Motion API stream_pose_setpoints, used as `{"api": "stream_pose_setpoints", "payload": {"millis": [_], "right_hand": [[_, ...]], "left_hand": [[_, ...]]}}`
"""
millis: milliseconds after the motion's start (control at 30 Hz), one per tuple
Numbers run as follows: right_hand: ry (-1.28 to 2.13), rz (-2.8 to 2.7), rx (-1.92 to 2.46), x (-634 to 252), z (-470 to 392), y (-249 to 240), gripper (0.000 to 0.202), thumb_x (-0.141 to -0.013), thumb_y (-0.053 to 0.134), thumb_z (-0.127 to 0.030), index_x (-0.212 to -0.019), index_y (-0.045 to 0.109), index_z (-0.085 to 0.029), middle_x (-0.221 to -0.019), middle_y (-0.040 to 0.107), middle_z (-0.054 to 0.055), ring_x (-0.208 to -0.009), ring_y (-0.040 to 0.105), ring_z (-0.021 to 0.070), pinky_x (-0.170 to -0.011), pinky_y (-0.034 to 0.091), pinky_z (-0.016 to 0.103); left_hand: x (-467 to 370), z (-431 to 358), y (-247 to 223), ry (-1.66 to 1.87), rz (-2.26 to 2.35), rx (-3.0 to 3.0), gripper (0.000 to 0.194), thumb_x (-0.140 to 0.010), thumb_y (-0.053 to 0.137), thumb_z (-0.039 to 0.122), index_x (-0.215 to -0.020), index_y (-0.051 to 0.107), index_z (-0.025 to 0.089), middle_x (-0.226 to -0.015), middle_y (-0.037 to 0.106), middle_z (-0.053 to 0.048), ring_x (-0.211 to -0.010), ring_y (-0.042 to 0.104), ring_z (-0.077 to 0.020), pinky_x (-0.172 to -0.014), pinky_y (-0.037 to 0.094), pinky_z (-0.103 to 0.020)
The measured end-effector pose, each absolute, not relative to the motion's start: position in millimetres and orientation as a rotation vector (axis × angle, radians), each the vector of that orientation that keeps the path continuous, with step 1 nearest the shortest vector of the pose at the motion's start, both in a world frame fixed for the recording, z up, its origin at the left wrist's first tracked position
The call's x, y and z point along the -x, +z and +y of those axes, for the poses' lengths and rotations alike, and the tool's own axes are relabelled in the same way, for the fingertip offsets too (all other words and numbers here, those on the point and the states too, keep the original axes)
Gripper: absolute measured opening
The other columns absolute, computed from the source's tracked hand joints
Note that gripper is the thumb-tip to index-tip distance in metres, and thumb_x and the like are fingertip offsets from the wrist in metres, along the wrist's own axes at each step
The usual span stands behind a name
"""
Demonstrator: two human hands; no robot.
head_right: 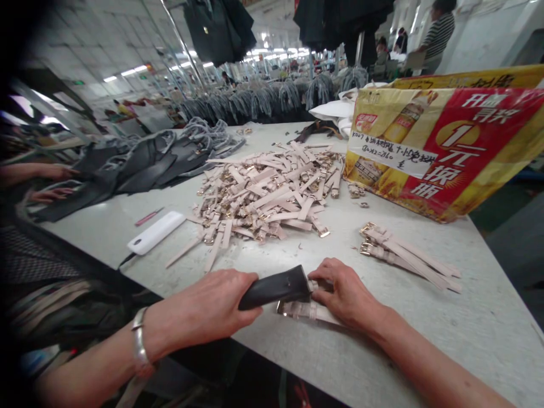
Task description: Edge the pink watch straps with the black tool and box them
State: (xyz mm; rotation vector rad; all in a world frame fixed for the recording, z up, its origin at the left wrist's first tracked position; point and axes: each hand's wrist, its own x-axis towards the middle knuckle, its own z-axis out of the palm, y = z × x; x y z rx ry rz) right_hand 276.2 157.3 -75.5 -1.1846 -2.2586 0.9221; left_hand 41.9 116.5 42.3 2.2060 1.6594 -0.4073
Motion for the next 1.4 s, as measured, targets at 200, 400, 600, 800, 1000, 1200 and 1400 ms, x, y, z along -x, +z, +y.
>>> {"api": "stream_pose_setpoints", "payload": {"millis": [200,400,600,800,1000,1200,1400], "right_hand": [[0.937,-2.263,1.132,-280,159,-74,0.038,-0.074,0.064,-0.019,-0.112,0.062,-0.022,-0.092,0.064,0.005,-0.085,0.057,0.02,-0.075,0.043,0.031],[0.93,-2.242,1.176,-279,158,-75,0.034,-0.071,0.06,-0.011,-0.102,0.066,-0.022,-0.09,0.063,0.004,-0.084,0.057,0.02,-0.075,0.044,0.032],[0.98,-2.195,1.135,-279,161,-77,0.023,-0.069,0.062,-0.011,-0.089,0.068,-0.02,-0.097,0.061,0.005,-0.087,0.058,0.0195,-0.078,0.046,0.033],[1.012,-2.197,1.122,-278,163,-76,0.012,-0.074,0.065,-0.016,-0.084,0.068,-0.02,-0.096,0.061,0.005,-0.087,0.058,0.0187,-0.079,0.046,0.031],[1.005,-2.205,1.104,-279,163,-76,0.017,-0.072,0.064,-0.014,-0.087,0.069,-0.021,-0.095,0.062,0.004,-0.089,0.058,0.0192,-0.081,0.046,0.032],[0.963,-2.228,1.103,-279,162,-76,0.018,-0.071,0.062,-0.012,-0.087,0.067,-0.02,-0.1,0.062,0.005,-0.091,0.058,0.0196,-0.082,0.045,0.032],[0.981,-2.21,1.097,-279,162,-78,0.018,-0.071,0.063,-0.012,-0.087,0.067,-0.019,-0.102,0.061,0.005,-0.089,0.058,0.0187,-0.078,0.046,0.031]], "left_hand": [[-51,133,38,-0.353,1.639,-2.193,0.032,-0.076,0.049,0.046,-0.085,0.064,0.019,-0.08,0.067,-0.008,-0.076,0.062,-0.0229,-0.066,0.045,-0.031],[-37,133,37,-0.27,1.725,-2.112,0.035,-0.076,0.05,0.047,-0.091,0.065,0.019,-0.085,0.067,-0.007,-0.076,0.061,-0.0202,-0.065,0.043,-0.028],[-28,126,47,-0.38,1.7,-2.081,0.029,-0.075,0.052,0.045,-0.086,0.065,0.021,-0.079,0.065,-0.004,-0.076,0.061,-0.02,-0.065,0.043,-0.027],[-48,130,41,-0.391,1.667,-2.169,0.031,-0.078,0.048,0.045,-0.088,0.064,0.02,-0.082,0.066,-0.008,-0.081,0.063,-0.0247,-0.071,0.045,-0.033],[-51,134,29,-0.293,1.693,-2.176,0.034,-0.078,0.049,0.047,-0.088,0.064,0.018,-0.08,0.066,-0.008,-0.073,0.062,-0.021,-0.064,0.044,-0.029],[-28,127,34,-0.26,1.727,-2.063,0.035,-0.077,0.049,0.049,-0.09,0.064,0.02,-0.08,0.066,-0.005,-0.07,0.061,-0.0189,-0.06,0.042,-0.026],[-37,119,40,-0.379,1.688,-2.161,0.03,-0.079,0.049,0.045,-0.088,0.063,0.021,-0.081,0.066,-0.006,-0.08,0.063,-0.0235,-0.07,0.044,-0.032]]}}
